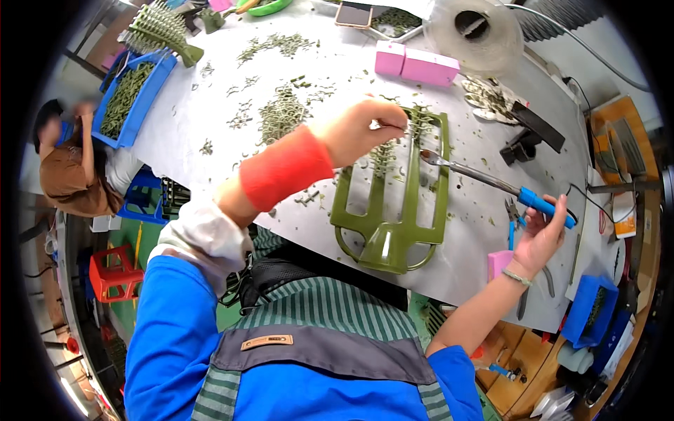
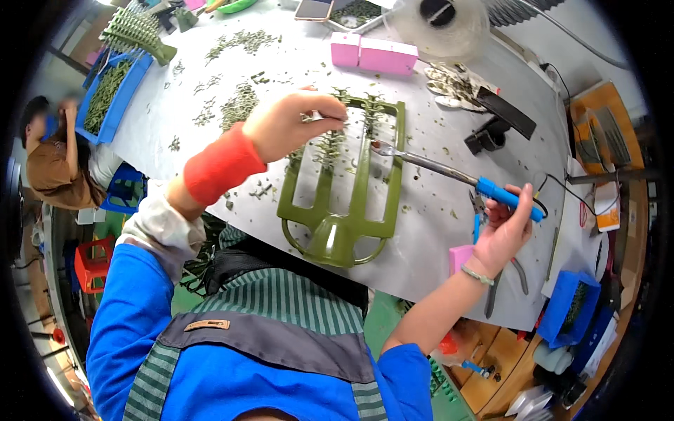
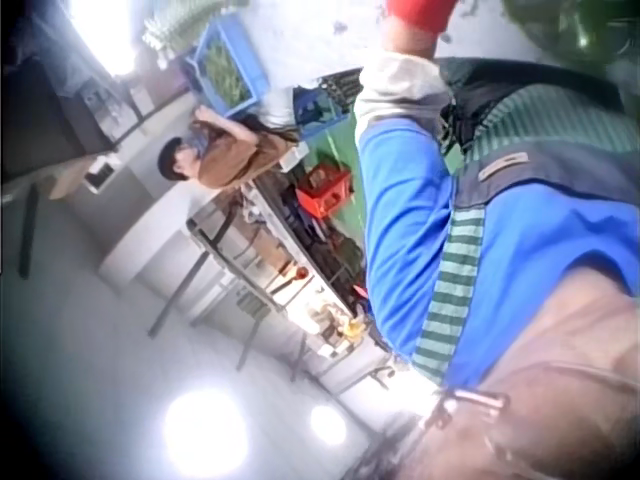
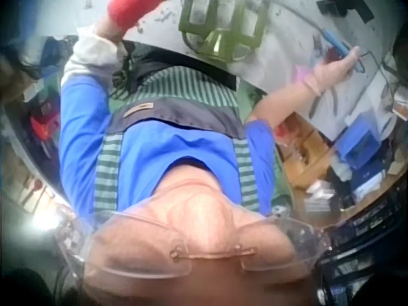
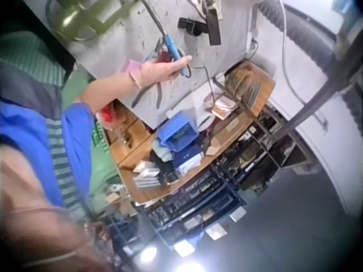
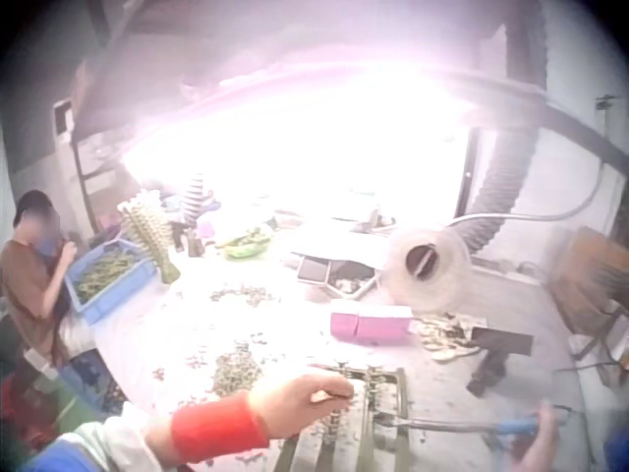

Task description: The person is assembling small green plastic clusters onto a large green frame by hand. They pick up individual clusters from the table and press them into slots on the frame while using a handheld tool to provide leverage or secure the components.

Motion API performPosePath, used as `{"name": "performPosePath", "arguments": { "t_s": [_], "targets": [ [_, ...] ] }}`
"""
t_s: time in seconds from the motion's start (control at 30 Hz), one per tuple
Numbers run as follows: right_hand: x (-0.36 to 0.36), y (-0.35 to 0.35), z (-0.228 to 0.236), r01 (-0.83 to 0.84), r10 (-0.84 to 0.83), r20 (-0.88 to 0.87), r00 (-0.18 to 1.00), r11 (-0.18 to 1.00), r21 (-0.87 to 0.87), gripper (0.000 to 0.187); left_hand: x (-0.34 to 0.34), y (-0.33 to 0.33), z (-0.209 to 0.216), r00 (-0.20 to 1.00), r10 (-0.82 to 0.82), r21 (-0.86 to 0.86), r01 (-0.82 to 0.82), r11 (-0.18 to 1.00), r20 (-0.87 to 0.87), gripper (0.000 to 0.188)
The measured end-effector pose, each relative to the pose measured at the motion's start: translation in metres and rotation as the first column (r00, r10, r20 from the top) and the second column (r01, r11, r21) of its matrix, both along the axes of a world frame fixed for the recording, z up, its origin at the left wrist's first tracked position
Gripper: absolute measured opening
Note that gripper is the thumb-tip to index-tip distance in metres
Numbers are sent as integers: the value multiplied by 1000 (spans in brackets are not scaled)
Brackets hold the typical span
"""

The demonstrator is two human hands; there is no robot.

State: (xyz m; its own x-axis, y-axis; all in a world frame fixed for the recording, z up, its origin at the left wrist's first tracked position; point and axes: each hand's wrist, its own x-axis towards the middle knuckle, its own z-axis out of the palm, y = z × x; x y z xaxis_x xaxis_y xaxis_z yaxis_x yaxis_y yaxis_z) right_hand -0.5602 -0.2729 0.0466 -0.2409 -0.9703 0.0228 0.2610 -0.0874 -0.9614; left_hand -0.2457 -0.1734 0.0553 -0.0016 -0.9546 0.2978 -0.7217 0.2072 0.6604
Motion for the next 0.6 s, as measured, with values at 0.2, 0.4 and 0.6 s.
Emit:
{"name": "performPosePath", "arguments": {
  "t_s": [0.2,0.4,0.6],
  "targets": [
    [4,-3,-6,-19,18,24,1000,999,27,33,-29,-37,-24,944,107,-86,-84,993,314,15],
    [13,-4,-10,-48,47,21,999,998,34,32,-31,-50,-36,938,64,-87,-36,996,341,14],
    [13,-2,-5,-39,38,9,999,998,44,34,-23,-44,-36,923,79,-60,-61,996,378,13]
  ]
}}
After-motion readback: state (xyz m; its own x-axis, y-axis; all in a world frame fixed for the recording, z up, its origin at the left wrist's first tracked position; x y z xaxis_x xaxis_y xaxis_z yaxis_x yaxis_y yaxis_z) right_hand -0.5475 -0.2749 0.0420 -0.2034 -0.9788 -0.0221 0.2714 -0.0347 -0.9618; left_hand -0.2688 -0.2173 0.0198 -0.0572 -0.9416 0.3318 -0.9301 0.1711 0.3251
